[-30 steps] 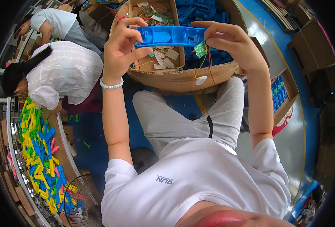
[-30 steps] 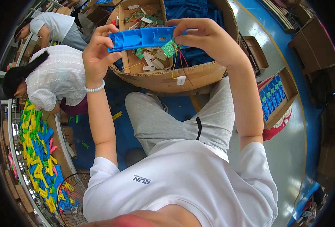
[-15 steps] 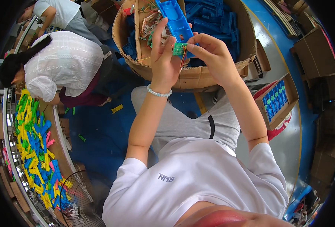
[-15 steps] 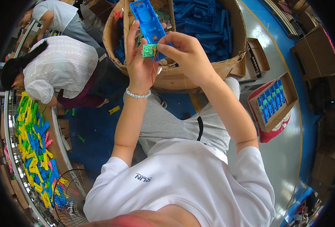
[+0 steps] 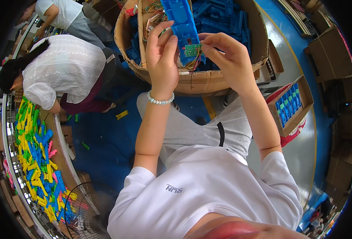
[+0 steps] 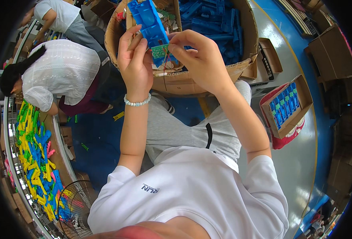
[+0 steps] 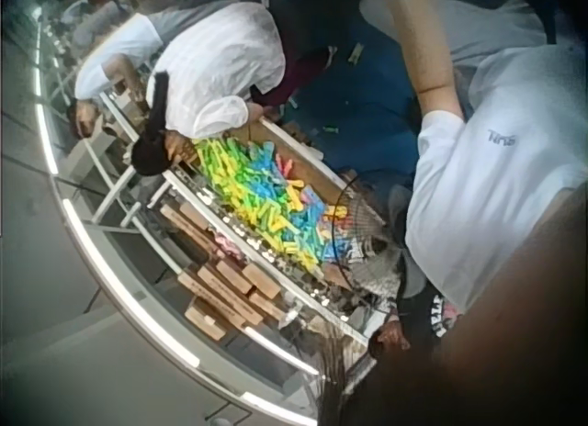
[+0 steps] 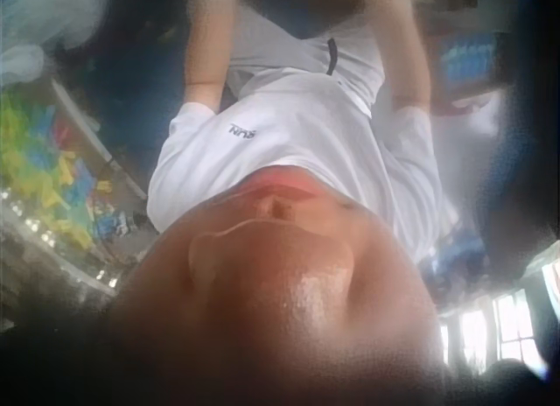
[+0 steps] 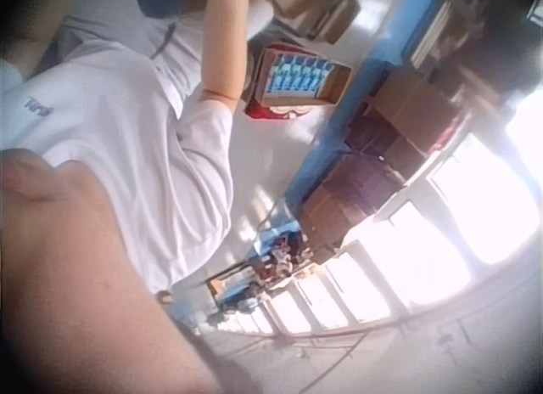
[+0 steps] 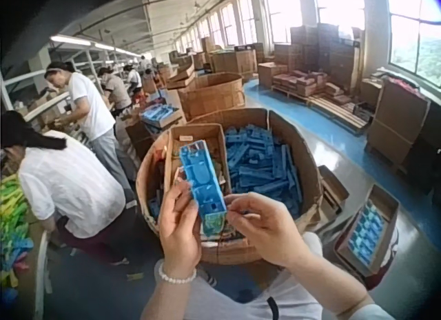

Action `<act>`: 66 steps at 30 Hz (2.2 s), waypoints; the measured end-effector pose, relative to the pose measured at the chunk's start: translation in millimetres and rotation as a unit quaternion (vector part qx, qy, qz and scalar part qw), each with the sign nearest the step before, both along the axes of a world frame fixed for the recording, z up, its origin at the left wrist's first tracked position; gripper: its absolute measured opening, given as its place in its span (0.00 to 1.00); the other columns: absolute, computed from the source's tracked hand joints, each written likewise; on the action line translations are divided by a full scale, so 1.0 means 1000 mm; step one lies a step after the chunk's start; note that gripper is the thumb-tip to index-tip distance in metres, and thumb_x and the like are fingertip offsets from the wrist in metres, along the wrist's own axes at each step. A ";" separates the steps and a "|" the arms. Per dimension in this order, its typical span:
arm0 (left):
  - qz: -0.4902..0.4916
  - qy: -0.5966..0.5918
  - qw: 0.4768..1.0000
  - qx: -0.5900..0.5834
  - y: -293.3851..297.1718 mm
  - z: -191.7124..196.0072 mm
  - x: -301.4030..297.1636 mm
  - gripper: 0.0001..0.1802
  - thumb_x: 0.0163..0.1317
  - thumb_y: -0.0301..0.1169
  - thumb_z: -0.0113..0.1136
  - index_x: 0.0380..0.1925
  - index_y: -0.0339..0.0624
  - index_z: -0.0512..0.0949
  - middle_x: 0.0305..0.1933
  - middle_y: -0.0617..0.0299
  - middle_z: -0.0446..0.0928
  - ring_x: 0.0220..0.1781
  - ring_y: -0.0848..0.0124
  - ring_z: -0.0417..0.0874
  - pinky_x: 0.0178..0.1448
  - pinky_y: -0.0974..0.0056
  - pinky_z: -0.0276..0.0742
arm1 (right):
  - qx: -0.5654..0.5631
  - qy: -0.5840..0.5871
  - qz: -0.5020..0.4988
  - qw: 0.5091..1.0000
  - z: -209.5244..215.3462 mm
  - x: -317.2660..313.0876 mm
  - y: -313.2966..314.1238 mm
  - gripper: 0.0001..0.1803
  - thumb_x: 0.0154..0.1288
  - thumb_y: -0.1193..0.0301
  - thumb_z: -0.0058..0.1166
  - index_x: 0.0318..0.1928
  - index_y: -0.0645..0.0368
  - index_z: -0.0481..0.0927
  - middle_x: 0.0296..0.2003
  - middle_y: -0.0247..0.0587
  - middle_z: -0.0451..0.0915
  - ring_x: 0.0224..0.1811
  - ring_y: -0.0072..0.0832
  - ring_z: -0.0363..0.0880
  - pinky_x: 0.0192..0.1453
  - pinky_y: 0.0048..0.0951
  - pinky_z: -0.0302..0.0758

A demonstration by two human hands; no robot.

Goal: The person assembles a circuit board and wires into a blue plastic housing component by hand.

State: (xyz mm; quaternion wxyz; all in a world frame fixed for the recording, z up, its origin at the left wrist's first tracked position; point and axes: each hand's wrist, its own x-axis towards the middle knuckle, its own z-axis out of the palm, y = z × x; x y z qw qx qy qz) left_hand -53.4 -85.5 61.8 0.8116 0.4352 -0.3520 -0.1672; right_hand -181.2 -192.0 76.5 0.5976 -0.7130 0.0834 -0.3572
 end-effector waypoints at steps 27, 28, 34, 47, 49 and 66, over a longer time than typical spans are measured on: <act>0.042 -0.102 0.993 0.036 -0.002 -0.006 -0.024 0.19 0.68 0.19 0.54 0.59 0.33 0.75 0.64 0.50 0.73 0.62 0.66 0.77 0.66 0.64 0.74 | 0.060 0.000 -0.079 0.995 -0.010 -0.005 0.005 0.08 0.64 0.77 0.61 0.42 0.67 0.80 0.38 0.38 0.83 0.43 0.21 0.82 0.45 0.25 0.81; 0.060 -0.110 0.991 0.037 -0.003 -0.006 -0.023 0.20 0.67 0.17 0.54 0.59 0.29 0.74 0.62 0.49 0.75 0.58 0.68 0.80 0.61 0.66 0.77 | 0.061 0.001 -0.080 0.995 -0.010 -0.005 0.004 0.08 0.64 0.77 0.61 0.42 0.67 0.80 0.38 0.38 0.83 0.43 0.21 0.82 0.45 0.25 0.81; 0.063 -0.103 0.992 0.023 -0.002 -0.008 -0.024 0.20 0.67 0.17 0.54 0.59 0.28 0.73 0.62 0.48 0.75 0.58 0.68 0.80 0.61 0.66 0.77 | 0.078 0.031 -0.060 0.995 -0.005 -0.008 0.001 0.09 0.63 0.76 0.62 0.42 0.67 0.80 0.37 0.37 0.83 0.42 0.20 0.82 0.45 0.23 0.81; 0.061 -0.065 0.996 0.006 -0.007 0.003 -0.038 0.25 0.67 0.18 0.53 0.64 0.31 0.68 0.62 0.46 0.75 0.59 0.65 0.79 0.62 0.62 0.76 | 0.108 -0.070 -0.029 0.991 -0.014 -0.010 -0.002 0.11 0.65 0.79 0.61 0.46 0.64 0.74 0.39 0.39 0.82 0.45 0.20 0.81 0.50 0.22 0.79; -0.076 0.070 0.992 -0.068 -0.011 0.013 -0.036 0.26 0.71 0.25 0.49 0.68 0.34 0.62 0.62 0.43 0.74 0.60 0.61 0.79 0.63 0.59 0.76 | 0.131 -0.106 -0.012 0.986 -0.015 -0.006 -0.006 0.12 0.65 0.79 0.61 0.46 0.64 0.73 0.39 0.40 0.82 0.45 0.21 0.81 0.50 0.22 0.80; -0.283 0.014 0.956 -0.069 -0.023 0.038 0.011 0.30 0.72 0.36 0.53 0.69 0.36 0.60 0.51 0.43 0.77 0.43 0.57 0.85 0.45 0.56 0.86 | 0.076 0.101 0.400 0.908 -0.048 0.005 -0.047 0.22 0.60 0.77 0.60 0.56 0.61 0.78 0.41 0.40 0.85 0.40 0.21 0.81 0.36 0.22 0.74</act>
